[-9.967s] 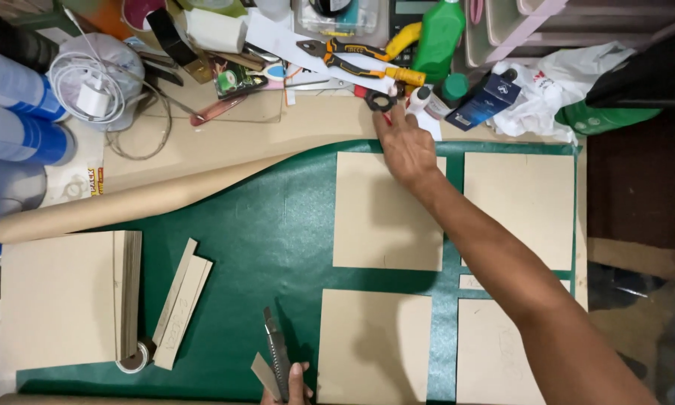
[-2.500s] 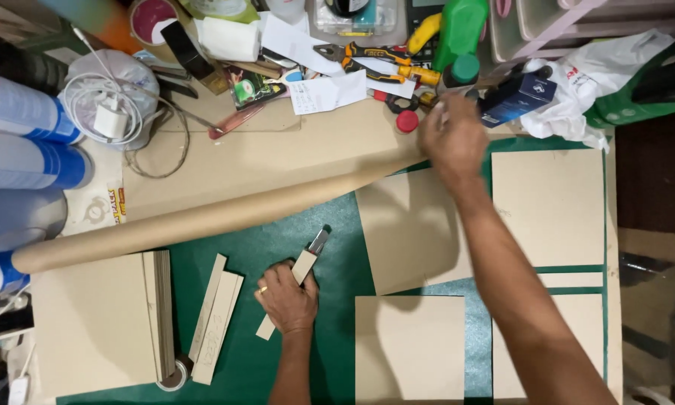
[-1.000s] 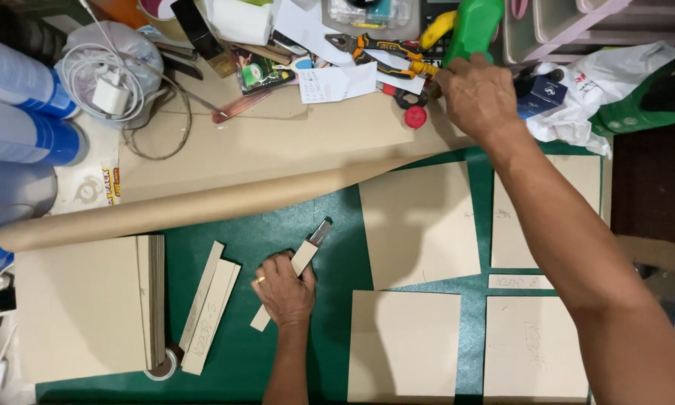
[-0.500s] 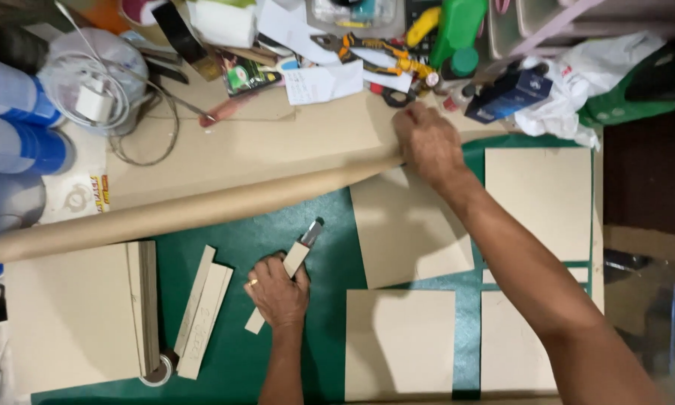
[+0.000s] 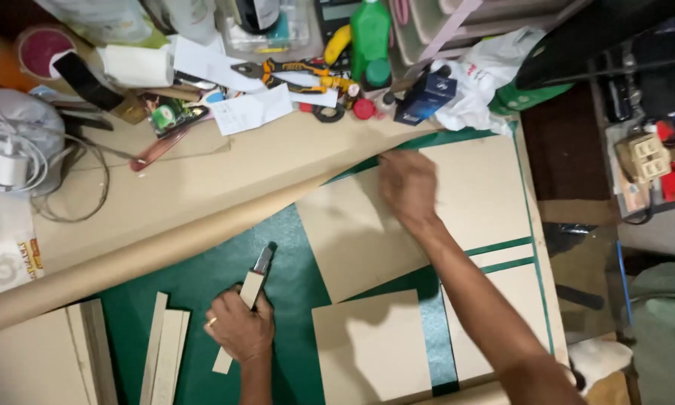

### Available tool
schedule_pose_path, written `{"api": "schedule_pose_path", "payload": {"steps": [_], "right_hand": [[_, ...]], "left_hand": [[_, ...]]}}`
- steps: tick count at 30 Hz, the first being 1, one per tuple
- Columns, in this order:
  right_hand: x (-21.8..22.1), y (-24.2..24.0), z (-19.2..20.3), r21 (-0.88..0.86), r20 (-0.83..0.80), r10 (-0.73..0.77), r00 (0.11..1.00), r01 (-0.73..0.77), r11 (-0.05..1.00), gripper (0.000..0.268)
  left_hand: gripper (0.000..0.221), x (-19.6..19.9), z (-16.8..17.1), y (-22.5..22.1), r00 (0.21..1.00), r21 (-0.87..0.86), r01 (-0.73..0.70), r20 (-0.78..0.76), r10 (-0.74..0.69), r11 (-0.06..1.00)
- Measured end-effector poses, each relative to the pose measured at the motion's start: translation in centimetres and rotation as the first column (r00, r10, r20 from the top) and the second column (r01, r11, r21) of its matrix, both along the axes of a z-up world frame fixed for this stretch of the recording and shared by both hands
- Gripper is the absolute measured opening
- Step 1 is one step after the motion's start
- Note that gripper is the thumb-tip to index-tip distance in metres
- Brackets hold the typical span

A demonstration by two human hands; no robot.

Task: Measuring, marking, and cutting a green vinyl sheet to prepare it for assembly with cardboard pieces.

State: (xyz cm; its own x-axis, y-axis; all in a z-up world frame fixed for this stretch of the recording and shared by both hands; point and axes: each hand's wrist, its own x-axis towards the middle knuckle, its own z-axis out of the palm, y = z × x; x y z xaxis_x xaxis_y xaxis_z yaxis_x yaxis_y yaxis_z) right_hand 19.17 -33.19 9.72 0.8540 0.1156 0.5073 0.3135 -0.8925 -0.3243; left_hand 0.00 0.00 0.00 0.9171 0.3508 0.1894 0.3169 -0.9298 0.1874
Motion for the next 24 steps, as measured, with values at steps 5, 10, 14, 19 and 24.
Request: {"api": "schedule_pose_path", "payload": {"steps": [5, 10, 14, 19, 24], "right_hand": [[-0.9, -7.9, -4.7, -0.013, -0.126, -0.408, 0.904, 0.410, 0.912, 0.026], [4.6, -10.0, -4.3, -0.023, -0.287, -0.449, 0.846, 0.462, 0.886, 0.043], [6.0, -11.3, -4.5, -0.038, -0.291, -0.441, 0.849, 0.451, 0.892, 0.040], [-0.7, -11.8, -1.1, 0.052, -0.181, -0.213, 0.960, 0.226, 0.973, 0.024], [-17.9, -11.4, 0.8, 0.019, -0.484, -0.311, 0.818, 0.365, 0.931, 0.031]], "left_hand": [[0.039, -0.4, -0.6, 0.1, 1.000, 0.047, 0.006, -0.021, -0.005, 0.999], [0.038, -0.3, -0.4, -0.2, 1.000, 0.068, -0.004, 0.013, 0.003, 0.998], [0.046, -0.1, -0.2, -0.4, 0.999, 0.050, 0.007, 0.051, -0.010, 0.999], [0.035, -0.3, 0.2, -0.5, 0.997, 0.006, 0.017, 0.079, -0.017, 1.000], [0.039, -0.7, -2.4, 1.1, 0.982, 0.107, 0.067, 0.169, -0.084, 0.992]]}}
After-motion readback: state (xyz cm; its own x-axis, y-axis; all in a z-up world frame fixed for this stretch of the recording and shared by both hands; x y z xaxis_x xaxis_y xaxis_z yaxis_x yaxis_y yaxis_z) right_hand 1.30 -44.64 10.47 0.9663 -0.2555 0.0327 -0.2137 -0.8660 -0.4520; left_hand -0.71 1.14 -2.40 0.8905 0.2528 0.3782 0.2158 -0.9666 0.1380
